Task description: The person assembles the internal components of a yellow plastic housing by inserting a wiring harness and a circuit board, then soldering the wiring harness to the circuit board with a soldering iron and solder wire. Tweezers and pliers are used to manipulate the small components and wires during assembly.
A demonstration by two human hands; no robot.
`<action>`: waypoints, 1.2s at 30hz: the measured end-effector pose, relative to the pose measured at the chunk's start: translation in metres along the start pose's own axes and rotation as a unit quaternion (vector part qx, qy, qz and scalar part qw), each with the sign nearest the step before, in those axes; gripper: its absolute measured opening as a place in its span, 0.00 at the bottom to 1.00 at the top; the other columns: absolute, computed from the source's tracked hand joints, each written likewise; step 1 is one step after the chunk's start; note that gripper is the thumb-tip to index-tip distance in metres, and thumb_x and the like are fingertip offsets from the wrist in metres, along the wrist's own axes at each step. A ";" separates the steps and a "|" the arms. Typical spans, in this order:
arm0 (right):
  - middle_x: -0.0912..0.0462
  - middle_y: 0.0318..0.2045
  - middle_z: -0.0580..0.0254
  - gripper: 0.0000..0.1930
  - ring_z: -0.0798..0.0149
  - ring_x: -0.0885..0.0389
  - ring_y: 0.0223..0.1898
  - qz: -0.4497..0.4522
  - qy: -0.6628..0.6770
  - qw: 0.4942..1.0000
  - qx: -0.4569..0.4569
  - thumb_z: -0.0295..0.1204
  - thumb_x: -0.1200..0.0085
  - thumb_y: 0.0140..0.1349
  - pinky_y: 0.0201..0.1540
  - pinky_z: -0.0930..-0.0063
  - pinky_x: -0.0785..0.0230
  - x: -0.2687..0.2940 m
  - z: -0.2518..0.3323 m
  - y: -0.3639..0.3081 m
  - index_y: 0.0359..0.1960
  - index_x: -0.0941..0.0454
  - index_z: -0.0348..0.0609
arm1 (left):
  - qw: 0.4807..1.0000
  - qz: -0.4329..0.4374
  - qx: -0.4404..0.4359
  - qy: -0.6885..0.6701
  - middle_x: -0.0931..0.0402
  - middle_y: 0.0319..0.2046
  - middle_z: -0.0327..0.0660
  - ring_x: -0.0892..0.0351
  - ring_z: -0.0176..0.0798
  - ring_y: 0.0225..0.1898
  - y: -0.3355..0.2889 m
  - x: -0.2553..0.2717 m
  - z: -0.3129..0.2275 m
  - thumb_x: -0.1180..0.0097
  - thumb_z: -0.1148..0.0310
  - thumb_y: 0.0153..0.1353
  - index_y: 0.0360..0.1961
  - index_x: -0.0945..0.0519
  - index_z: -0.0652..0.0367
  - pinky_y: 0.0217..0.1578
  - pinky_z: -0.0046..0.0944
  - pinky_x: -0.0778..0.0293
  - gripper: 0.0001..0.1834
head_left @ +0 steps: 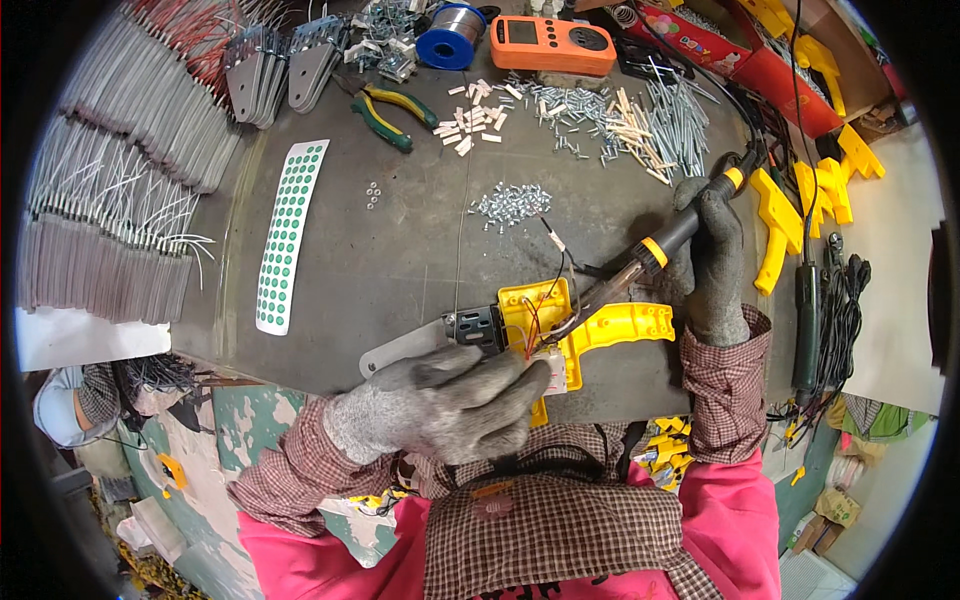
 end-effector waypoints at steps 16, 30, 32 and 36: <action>0.29 0.13 0.68 0.17 0.77 0.40 0.10 0.019 0.014 1.000 0.009 0.44 0.56 0.71 0.13 0.82 0.51 0.001 0.002 -0.005 0.42 0.28 0.41 | 0.947 0.016 0.260 -0.186 0.23 0.42 0.40 0.27 0.50 0.46 0.006 -0.012 0.051 0.37 0.72 0.48 0.42 0.20 0.52 0.50 0.50 0.35 0.17; 0.31 0.13 0.69 0.17 0.76 0.41 0.09 0.026 0.015 1.000 0.001 0.44 0.56 0.71 0.12 0.82 0.50 0.001 0.002 -0.005 0.41 0.28 0.40 | 0.955 0.021 0.237 -0.177 0.19 0.41 0.39 0.24 0.45 0.42 0.018 -0.009 0.047 0.36 0.73 0.50 0.52 0.20 0.52 0.47 0.46 0.34 0.25; 0.31 0.13 0.69 0.17 0.76 0.40 0.09 0.035 0.016 0.999 0.002 0.44 0.56 0.71 0.12 0.82 0.50 -0.001 0.002 -0.005 0.42 0.28 0.40 | 0.956 0.027 0.234 -0.173 0.19 0.40 0.38 0.24 0.45 0.41 0.019 -0.008 0.047 0.36 0.73 0.50 0.53 0.20 0.52 0.46 0.46 0.33 0.25; 0.30 0.13 0.68 0.17 0.76 0.39 0.09 0.024 0.012 1.000 -0.007 0.43 0.56 0.71 0.12 0.83 0.49 0.003 -0.001 -0.003 0.42 0.28 0.40 | 0.960 0.037 0.224 -0.163 0.20 0.37 0.37 0.24 0.44 0.40 0.020 -0.011 0.046 0.35 0.71 0.49 0.53 0.20 0.51 0.43 0.46 0.33 0.26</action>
Point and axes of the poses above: each hand's wrist, its own y-axis towards the middle knuckle, its own x-axis out of the back of the hand, z = x × y, the point moved 5 cm from there along y, towards the middle knuckle
